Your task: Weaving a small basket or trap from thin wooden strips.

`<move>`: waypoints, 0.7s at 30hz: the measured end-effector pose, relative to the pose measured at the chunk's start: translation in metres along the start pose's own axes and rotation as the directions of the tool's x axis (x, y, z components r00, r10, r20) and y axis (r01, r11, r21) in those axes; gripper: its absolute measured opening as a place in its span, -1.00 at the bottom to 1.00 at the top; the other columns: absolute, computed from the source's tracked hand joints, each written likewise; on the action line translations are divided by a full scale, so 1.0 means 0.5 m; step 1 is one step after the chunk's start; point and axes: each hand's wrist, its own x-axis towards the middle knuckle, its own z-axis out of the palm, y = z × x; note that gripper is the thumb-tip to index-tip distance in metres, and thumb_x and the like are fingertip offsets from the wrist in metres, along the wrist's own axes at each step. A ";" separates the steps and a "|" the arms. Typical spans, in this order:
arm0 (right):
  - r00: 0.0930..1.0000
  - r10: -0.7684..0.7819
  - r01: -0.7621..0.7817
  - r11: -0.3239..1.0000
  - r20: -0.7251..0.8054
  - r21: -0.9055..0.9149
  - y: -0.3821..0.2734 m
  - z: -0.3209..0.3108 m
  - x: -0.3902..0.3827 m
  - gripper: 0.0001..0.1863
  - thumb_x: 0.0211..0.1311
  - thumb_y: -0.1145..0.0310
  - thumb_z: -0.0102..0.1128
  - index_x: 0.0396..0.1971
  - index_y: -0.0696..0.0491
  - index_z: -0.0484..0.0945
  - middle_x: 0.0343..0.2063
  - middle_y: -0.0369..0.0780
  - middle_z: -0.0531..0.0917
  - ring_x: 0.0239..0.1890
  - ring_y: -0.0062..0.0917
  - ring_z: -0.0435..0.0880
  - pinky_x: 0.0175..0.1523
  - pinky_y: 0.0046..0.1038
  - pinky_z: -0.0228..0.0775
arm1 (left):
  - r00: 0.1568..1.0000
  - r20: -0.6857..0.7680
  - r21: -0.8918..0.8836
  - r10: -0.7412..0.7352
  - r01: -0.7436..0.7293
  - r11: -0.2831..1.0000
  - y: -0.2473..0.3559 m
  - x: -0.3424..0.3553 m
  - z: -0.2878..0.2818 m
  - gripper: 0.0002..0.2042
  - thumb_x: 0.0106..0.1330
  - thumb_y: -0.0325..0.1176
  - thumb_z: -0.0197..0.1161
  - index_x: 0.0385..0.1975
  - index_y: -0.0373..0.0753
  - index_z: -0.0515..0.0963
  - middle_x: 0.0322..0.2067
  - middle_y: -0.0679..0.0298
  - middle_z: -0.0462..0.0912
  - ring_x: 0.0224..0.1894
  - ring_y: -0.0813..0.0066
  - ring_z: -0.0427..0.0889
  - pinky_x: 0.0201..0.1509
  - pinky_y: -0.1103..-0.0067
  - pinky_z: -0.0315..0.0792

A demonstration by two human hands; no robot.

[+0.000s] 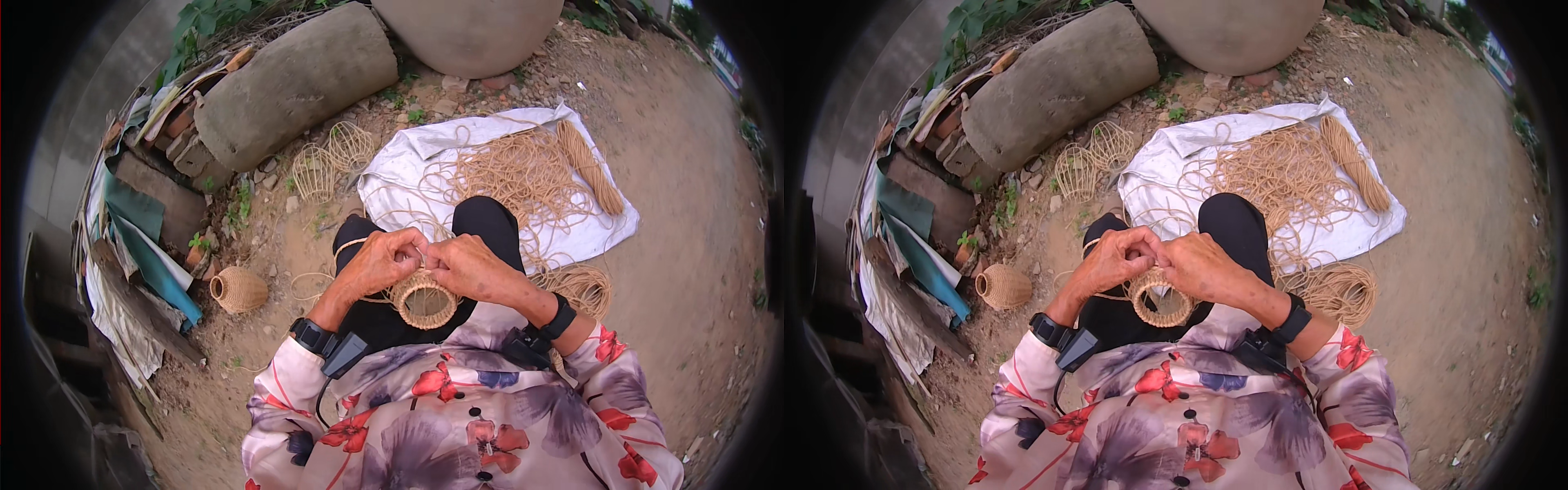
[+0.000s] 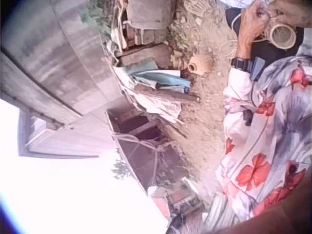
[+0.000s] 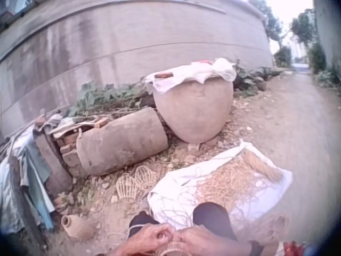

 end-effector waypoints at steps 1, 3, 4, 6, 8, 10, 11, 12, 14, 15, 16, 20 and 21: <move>0.999 -0.033 0.035 0.994 0.024 -0.102 -0.003 -0.004 0.002 -0.90 0.03 0.44 0.22 -0.50 0.17 0.56 -0.59 -0.05 0.62 -0.49 -0.18 0.65 -0.37 -0.27 0.44 | 1.000 -0.006 -0.004 0.001 -0.001 1.000 0.000 0.002 -0.002 -0.84 0.11 -0.55 0.18 -0.30 -0.25 0.54 -0.55 0.40 0.65 -0.55 0.76 0.42 -0.49 0.71 0.27; 0.996 -0.066 0.077 0.975 0.060 -0.206 -0.003 -0.008 0.005 -0.91 0.02 0.46 0.19 -0.49 0.17 0.56 -0.57 -0.03 0.62 -0.45 -0.12 0.65 -0.34 -0.22 0.45 | 1.000 0.031 -0.055 0.004 -0.002 0.998 -0.001 0.004 -0.003 -0.84 0.10 -0.55 0.18 -0.31 -0.23 0.51 -0.57 0.42 0.62 -0.55 0.77 0.39 -0.48 0.70 0.25; 0.991 -0.094 0.117 0.950 0.092 -0.290 -0.001 -0.008 0.007 -0.91 0.02 0.46 0.18 -0.47 0.16 0.55 -0.55 -0.03 0.62 -0.43 -0.11 0.64 -0.32 -0.20 0.45 | 1.000 0.023 -0.060 0.003 -0.002 0.998 -0.005 0.004 -0.003 -0.84 0.10 -0.55 0.18 -0.31 -0.23 0.51 -0.57 0.42 0.62 -0.55 0.77 0.39 -0.48 0.70 0.25; 0.984 -0.120 0.162 0.913 0.134 -0.374 0.009 -0.007 0.011 -0.91 0.03 0.46 0.17 -0.46 0.16 0.54 -0.53 -0.02 0.62 -0.40 -0.10 0.63 -0.30 -0.18 0.45 | 0.998 0.061 -0.128 -0.031 0.038 0.991 -0.013 0.005 -0.002 -0.86 0.10 -0.56 0.19 -0.34 -0.23 0.48 -0.60 0.45 0.57 -0.54 0.78 0.38 -0.45 0.71 0.26; 0.975 -0.151 0.193 0.938 0.161 -0.288 0.027 -0.012 0.015 -0.91 0.05 0.46 0.17 -0.45 0.15 0.52 -0.53 -0.06 0.61 -0.43 -0.17 0.64 -0.33 -0.24 0.44 | 0.999 0.037 -0.121 -0.021 0.026 0.992 -0.014 0.005 0.001 -0.85 0.10 -0.55 0.20 -0.33 -0.22 0.47 -0.60 0.45 0.56 -0.53 0.79 0.38 -0.45 0.70 0.26; 0.980 -0.121 0.143 0.980 0.157 -0.136 0.035 -0.024 0.022 -0.91 0.06 0.46 0.17 -0.45 0.15 0.51 -0.55 -0.09 0.60 -0.47 -0.24 0.63 -0.35 -0.29 0.42 | 1.000 0.013 -0.112 -0.019 0.021 0.994 -0.014 -0.001 0.002 -0.83 0.09 -0.55 0.21 -0.32 -0.22 0.45 -0.60 0.45 0.54 -0.53 0.79 0.38 -0.45 0.70 0.26; 0.985 -0.087 0.084 0.996 0.152 0.021 0.036 -0.029 0.026 -0.92 0.08 0.46 0.18 -0.45 0.15 0.51 -0.56 -0.13 0.60 -0.50 -0.30 0.61 -0.37 -0.33 0.40 | 0.998 0.004 -0.128 -0.055 0.055 0.990 -0.014 -0.005 0.002 -0.82 0.10 -0.55 0.22 -0.31 -0.22 0.44 -0.59 0.45 0.55 -0.53 0.78 0.38 -0.45 0.70 0.27; 0.984 -0.070 0.054 0.994 0.164 0.097 0.035 -0.031 0.027 -0.93 0.10 0.48 0.17 -0.43 0.15 0.51 -0.59 -0.18 0.57 -0.54 -0.42 0.56 -0.40 -0.39 0.36 | 0.996 -0.005 -0.145 -0.090 0.088 0.986 -0.014 -0.008 0.004 -0.81 0.10 -0.54 0.23 -0.29 -0.22 0.43 -0.58 0.44 0.56 -0.53 0.77 0.39 -0.44 0.69 0.29; 0.990 -0.066 0.049 0.990 0.127 0.133 0.030 -0.028 0.030 -0.95 0.09 0.48 0.16 -0.45 0.13 0.51 -0.59 -0.16 0.58 -0.54 -0.34 0.59 -0.39 -0.36 0.39 | 0.997 -0.020 -0.151 -0.079 0.075 0.986 -0.021 -0.011 0.007 -0.80 0.11 -0.54 0.23 -0.29 -0.22 0.42 -0.57 0.43 0.56 -0.52 0.77 0.39 -0.43 0.69 0.30; 0.995 -0.059 0.044 0.985 0.079 0.169 0.027 -0.027 0.033 -0.96 0.08 0.48 0.14 -0.47 0.12 0.52 -0.60 -0.14 0.60 -0.54 -0.25 0.62 -0.39 -0.32 0.42 | 0.997 -0.029 -0.149 -0.064 0.059 0.987 -0.022 -0.010 0.006 -0.80 0.11 -0.53 0.23 -0.29 -0.22 0.41 -0.57 0.43 0.57 -0.52 0.76 0.39 -0.43 0.68 0.31; 0.995 -0.057 0.043 0.985 0.083 0.168 0.027 -0.025 0.035 -0.96 0.08 0.48 0.14 -0.47 0.12 0.52 -0.60 -0.14 0.60 -0.54 -0.25 0.62 -0.39 -0.32 0.42 | 0.997 -0.030 -0.153 -0.065 0.060 0.986 -0.022 -0.008 0.005 -0.80 0.11 -0.53 0.23 -0.29 -0.22 0.41 -0.57 0.43 0.57 -0.52 0.76 0.39 -0.43 0.68 0.31; 0.973 -0.223 0.228 0.966 -0.058 0.124 0.037 -0.013 0.034 -0.96 0.11 0.51 0.16 -0.46 0.14 0.49 -0.55 -0.14 0.58 -0.50 -0.24 0.59 -0.37 -0.32 0.40 | 0.997 -0.019 -0.125 -0.074 0.071 0.990 -0.010 -0.008 0.002 -0.81 0.12 -0.52 0.25 -0.30 -0.23 0.41 -0.57 0.41 0.58 -0.51 0.75 0.41 -0.42 0.68 0.32; 0.966 -0.245 0.253 0.962 -0.082 0.106 0.038 -0.010 0.033 -0.95 0.11 0.51 0.16 -0.45 0.14 0.48 -0.53 -0.13 0.57 -0.49 -0.23 0.58 -0.36 -0.32 0.40 | 0.996 -0.022 -0.135 -0.085 0.082 0.987 -0.009 -0.010 0.002 -0.82 0.13 -0.52 0.25 -0.31 -0.23 0.41 -0.57 0.41 0.58 -0.51 0.75 0.41 -0.42 0.68 0.32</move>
